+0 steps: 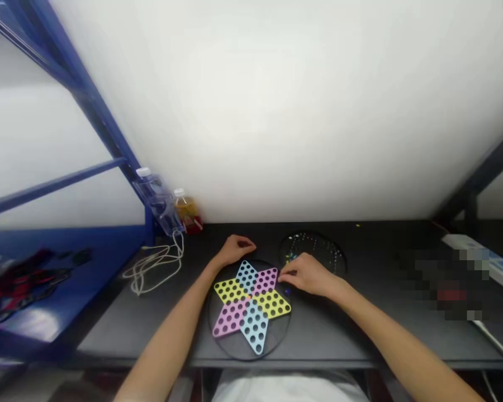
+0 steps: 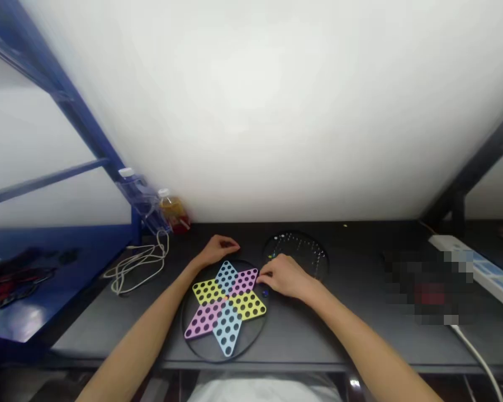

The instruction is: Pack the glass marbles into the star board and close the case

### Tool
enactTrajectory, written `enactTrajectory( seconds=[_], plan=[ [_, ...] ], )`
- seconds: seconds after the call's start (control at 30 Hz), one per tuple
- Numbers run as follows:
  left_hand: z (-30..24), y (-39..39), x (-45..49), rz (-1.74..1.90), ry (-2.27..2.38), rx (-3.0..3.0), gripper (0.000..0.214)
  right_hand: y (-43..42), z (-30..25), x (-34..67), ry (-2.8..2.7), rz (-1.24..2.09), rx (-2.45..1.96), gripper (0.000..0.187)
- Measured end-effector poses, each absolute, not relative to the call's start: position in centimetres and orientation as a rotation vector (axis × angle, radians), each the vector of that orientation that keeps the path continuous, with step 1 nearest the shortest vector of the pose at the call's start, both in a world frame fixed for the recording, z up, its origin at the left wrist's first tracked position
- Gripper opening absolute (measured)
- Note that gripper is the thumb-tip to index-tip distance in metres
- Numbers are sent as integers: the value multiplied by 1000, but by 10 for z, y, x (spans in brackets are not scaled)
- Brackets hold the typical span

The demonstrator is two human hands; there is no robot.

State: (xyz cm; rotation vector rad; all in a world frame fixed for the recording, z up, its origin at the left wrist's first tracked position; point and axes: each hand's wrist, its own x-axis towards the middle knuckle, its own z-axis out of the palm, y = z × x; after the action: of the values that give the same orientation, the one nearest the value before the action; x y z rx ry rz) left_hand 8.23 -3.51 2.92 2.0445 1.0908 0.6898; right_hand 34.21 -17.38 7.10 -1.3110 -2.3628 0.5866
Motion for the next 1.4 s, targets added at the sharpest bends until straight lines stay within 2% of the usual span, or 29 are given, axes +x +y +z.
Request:
enactTrajectory(
  seconds=[0.2, 0.53, 0.73, 0.83, 0.9, 1.03, 1.13, 1.23, 1.4],
  plan=[
    [28, -34, 82, 683, 1091, 2056, 28, -176, 70, 330, -2479, 479, -1486, 23],
    [27, -34, 82, 684, 1096, 2079, 28, -169, 65, 335, -2028, 826, -1287, 23],
    [27, -34, 82, 684, 1097, 2099, 26, -159, 68, 343, -1359, 1392, -1099, 35],
    [26, -34, 82, 691, 1103, 2088, 26, -170, 73, 350, -1200, 1506, -1025, 34],
    [25, -34, 83, 698, 1107, 2078, 26, -191, 71, 354, -1281, 1354, -1117, 33],
    [22, -34, 84, 721, 1084, 2081, 25, -247, 50, 355, -1911, 498, -1437, 26],
    [22, -33, 84, 721, 1099, 2079, 24, -273, 33, 350, -2263, 27, -1636, 27],
    [24, -33, 85, 711, 1121, 2088, 23, -278, 28, 345, -2468, -207, -1693, 26],
    [25, -34, 85, 706, 1120, 2079, 24, -280, 40, 335, -2728, -285, -1548, 23]
  ],
)
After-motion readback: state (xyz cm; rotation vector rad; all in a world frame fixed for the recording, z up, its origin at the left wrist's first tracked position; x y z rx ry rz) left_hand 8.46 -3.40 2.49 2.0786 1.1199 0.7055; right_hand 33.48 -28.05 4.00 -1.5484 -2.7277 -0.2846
